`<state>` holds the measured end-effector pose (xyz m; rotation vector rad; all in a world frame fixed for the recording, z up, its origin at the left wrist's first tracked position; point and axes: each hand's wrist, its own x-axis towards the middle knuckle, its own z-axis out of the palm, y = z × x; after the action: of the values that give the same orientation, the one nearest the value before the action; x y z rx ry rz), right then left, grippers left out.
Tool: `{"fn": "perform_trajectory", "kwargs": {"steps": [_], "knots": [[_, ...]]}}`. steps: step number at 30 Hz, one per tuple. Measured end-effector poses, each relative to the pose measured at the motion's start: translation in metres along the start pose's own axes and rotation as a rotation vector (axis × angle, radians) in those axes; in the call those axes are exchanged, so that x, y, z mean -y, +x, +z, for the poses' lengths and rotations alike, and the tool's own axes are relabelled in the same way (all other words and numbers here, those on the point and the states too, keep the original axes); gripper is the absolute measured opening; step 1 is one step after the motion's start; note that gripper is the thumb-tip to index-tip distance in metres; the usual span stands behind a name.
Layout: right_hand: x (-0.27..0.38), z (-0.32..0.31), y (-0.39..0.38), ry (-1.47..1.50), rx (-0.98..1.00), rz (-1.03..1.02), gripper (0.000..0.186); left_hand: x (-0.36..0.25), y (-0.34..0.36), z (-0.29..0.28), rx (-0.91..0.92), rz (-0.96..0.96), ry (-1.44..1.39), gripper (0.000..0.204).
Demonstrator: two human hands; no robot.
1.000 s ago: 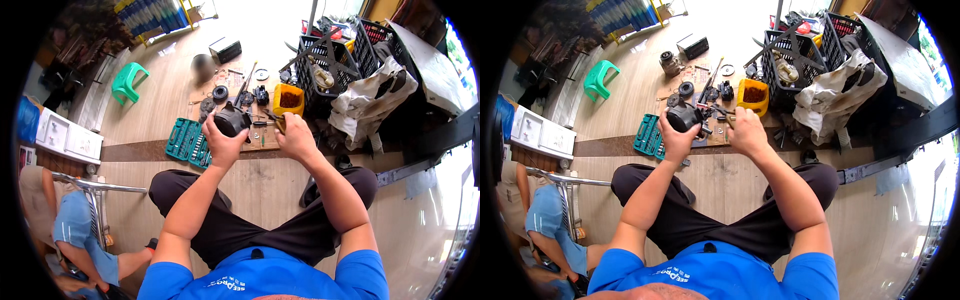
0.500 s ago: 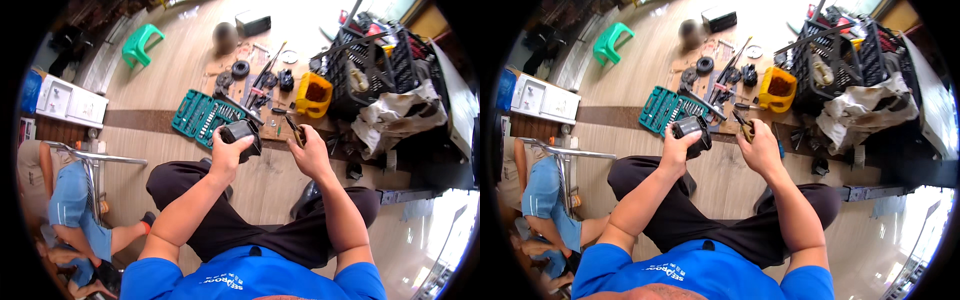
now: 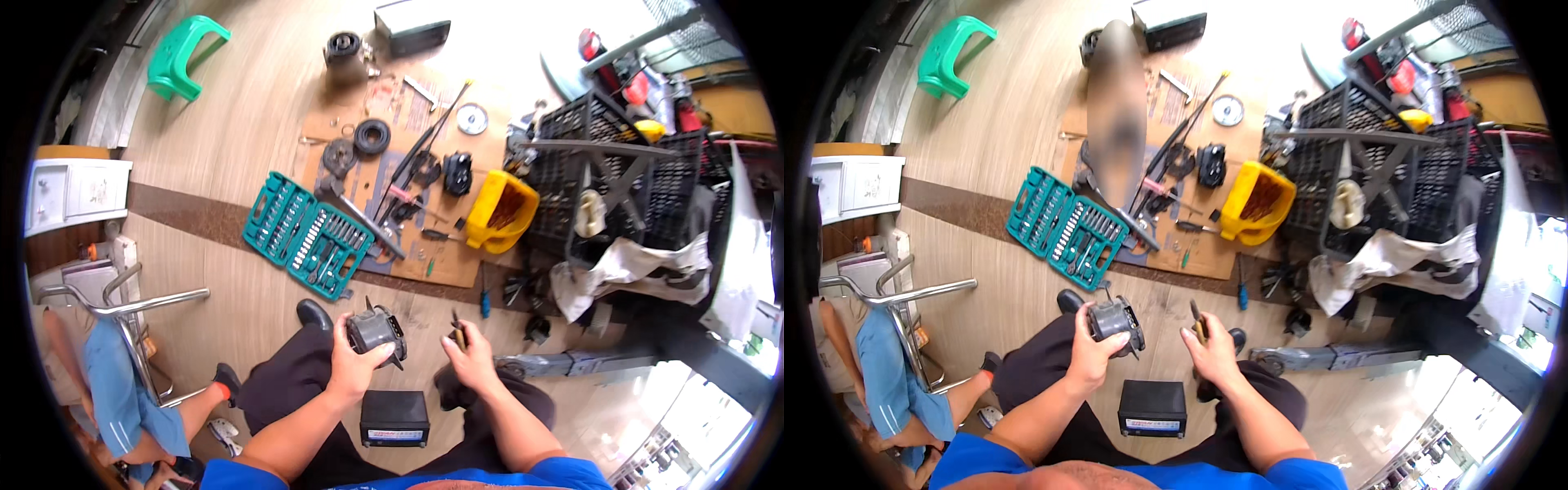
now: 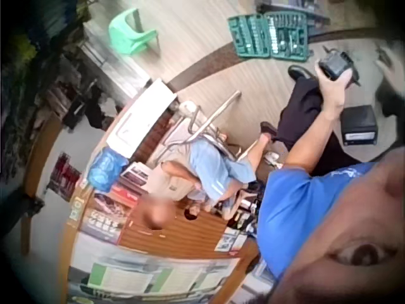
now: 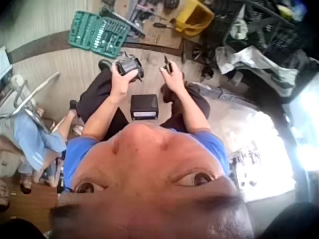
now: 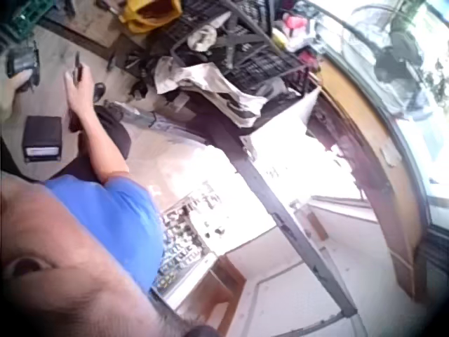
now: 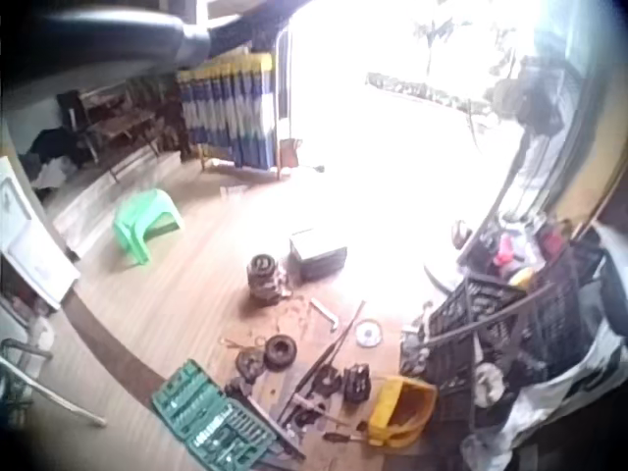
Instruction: The person disassembles a black mechanical component, using a screwdriver to remove screws and prying pieces apart by hand, then takes the items outside to clean or inspect them.
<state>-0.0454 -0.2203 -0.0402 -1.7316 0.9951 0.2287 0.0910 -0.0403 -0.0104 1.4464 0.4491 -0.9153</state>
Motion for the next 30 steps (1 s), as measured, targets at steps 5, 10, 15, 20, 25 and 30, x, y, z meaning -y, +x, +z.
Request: {"fn": "perform_trajectory", "kwargs": {"steps": [5, 10, 15, 20, 25, 30], "knots": [[0.009, 0.026, -0.002, -0.279, -0.044, 0.106, 0.037, -0.033, -0.001, -0.008, -0.147, 0.061, -0.188, 0.068], [0.17, -0.069, -0.119, -0.487, 0.224, -0.162, 0.041, -0.15, -0.097, -0.085, -0.367, -0.02, -0.342, 0.075], [0.215, -0.173, -0.219, -0.401, 0.07, 0.657, 0.049, -0.271, -0.175, -0.207, -0.413, 0.143, -0.15, 0.071], [0.161, -0.189, -0.29, 0.033, -0.333, 0.847, 0.03, -0.367, -0.184, -0.322, -0.54, 0.127, -0.137, 0.071], [0.225, -0.132, -0.251, -0.35, 0.237, 0.748, 0.032, -0.45, -0.17, -0.363, -0.559, 0.282, -0.421, 0.063], [0.212, -0.072, -0.112, -0.586, 0.447, 0.606, 0.044, -0.521, -0.091, -0.349, -0.581, 0.033, -0.591, 0.049]]}}
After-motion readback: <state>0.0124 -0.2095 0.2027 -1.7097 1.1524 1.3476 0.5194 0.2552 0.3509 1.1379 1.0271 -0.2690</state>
